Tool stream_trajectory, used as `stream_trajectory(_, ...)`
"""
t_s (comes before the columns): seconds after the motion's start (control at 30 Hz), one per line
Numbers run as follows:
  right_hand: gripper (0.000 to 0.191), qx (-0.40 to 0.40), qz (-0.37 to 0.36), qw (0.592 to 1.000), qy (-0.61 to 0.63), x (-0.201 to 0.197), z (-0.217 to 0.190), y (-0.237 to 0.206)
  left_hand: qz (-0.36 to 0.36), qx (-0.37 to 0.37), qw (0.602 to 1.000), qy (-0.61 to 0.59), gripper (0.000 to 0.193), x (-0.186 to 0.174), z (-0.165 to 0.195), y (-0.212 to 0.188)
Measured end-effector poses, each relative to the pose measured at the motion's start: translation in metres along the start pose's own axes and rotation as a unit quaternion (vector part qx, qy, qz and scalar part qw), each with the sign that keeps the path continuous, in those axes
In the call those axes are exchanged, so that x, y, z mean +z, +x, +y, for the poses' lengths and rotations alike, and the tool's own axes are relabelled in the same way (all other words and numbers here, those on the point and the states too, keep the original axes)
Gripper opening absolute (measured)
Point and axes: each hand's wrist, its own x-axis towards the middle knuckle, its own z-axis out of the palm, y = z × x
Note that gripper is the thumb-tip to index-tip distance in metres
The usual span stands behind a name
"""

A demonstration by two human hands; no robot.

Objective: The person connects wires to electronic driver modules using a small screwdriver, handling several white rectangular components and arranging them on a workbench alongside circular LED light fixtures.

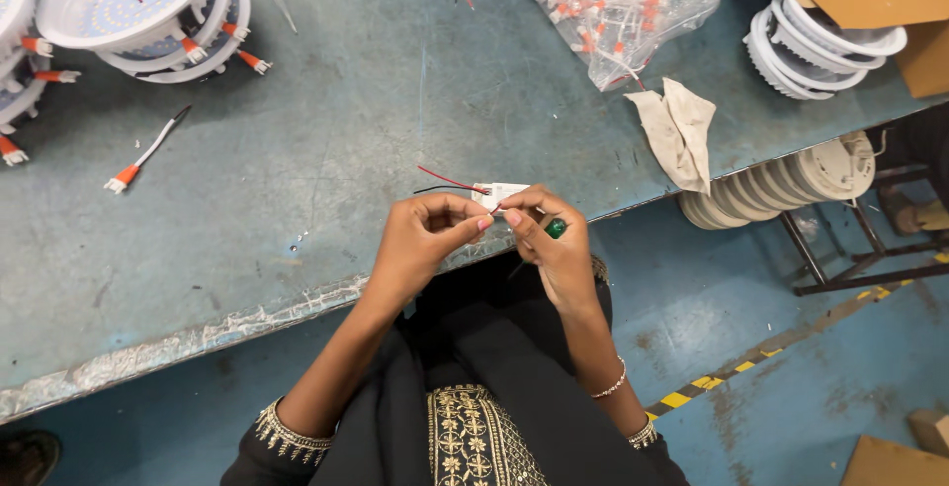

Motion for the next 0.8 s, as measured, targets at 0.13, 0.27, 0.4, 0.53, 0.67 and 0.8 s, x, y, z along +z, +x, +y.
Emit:
stream_trajectory(0.13, 0.010, 0.034, -0.020, 0.997, 0.060, 0.004, 0.009, 0.004, -0.005, 0.010, 1.000, -0.012, 0.014, -0.002, -0.008, 0.001)
stream_trajectory(0.27, 0.009, 0.049, -0.003, 0.989, 0.136, 0.015, 0.020, 0.006, 0.011, 0.036, 0.997, -0.061, 0.013, 0.002, -0.023, 0.004)
stream_trajectory(0.4, 0.010, 0.019, 0.012, 0.983, 0.180, 0.033, 0.034, 0.006, 0.038, 0.046, 0.989, -0.135, 0.014, 0.005, -0.040, 0.004)
stream_trajectory(0.53, 0.011, 0.022, 0.027, 0.989, 0.142, 0.040, 0.046, 0.008, 0.052, 0.021, 0.982, -0.183, 0.015, -0.003, -0.050, 0.006)
stream_trajectory(0.67, 0.010, 0.056, 0.015, 0.998, 0.034, 0.026, 0.045, 0.017, 0.058, 0.016, 0.987, -0.149, 0.015, -0.020, -0.055, 0.012)
stream_trajectory(0.8, 0.019, -0.173, 0.077, 0.867, -0.461, 0.014, 0.038, 0.034, 0.106, 0.059, 0.993, 0.007, 0.015, -0.038, -0.053, 0.024)
